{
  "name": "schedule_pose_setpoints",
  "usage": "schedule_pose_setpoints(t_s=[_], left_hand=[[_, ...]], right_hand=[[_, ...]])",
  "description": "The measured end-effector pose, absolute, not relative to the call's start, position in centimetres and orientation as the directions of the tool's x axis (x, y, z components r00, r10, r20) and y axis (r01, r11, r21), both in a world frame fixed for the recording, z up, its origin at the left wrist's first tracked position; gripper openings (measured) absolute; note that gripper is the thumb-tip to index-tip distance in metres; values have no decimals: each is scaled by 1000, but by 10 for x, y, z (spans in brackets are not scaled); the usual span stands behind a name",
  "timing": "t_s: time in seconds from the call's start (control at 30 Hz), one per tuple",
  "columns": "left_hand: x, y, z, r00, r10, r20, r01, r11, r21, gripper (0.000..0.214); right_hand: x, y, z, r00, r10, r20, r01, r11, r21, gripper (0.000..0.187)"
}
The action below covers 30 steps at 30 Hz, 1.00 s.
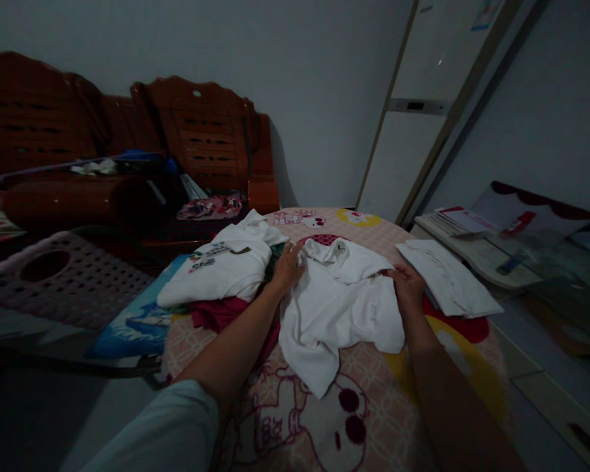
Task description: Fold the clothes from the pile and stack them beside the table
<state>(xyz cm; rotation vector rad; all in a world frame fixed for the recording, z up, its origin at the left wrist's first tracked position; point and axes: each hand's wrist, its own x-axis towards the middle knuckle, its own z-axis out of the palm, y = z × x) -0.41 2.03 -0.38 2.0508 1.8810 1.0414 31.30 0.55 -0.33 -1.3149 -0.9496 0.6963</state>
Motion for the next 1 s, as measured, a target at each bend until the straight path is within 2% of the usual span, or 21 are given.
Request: schedule_pose_setpoints(t_s=[0.13,0.27,0.33,0.47,0.57,0.63,0.73,0.83,1.0], left_hand=[[2,18,-1,105,881,462,723,-386,573,79],[8,20,-3,230,882,411,680,-448,581,76],[7,20,-2,193,896,400,722,-406,560,64],[-1,18,6,-23,910,413,825,-216,523,37],[-8,17,10,-142,901,410,835,-113,538,25],[-10,17,10,-184,894,410,833,-80,547,26],[-10,18,8,-212,902,375,860,-10,510,42],[-9,20,6,-222,936,273,893,83,442,53],[-12,22,8,-221,967,130,898,149,415,42]], right_hand=[[314,5,-4,464,869,169,114,130,-985,23],[312,3,-1,471,869,152,95,122,-988,23],[311,1,1,475,869,138,87,110,-990,24],[310,0,3,489,864,121,76,95,-993,23],[310,-1,3,470,873,132,80,107,-991,27],[309,0,4,410,899,155,79,134,-988,38],[308,2,5,331,927,176,136,138,-981,52],[307,5,5,319,935,158,204,95,-974,48],[308,7,2,342,934,104,131,62,-989,37]])
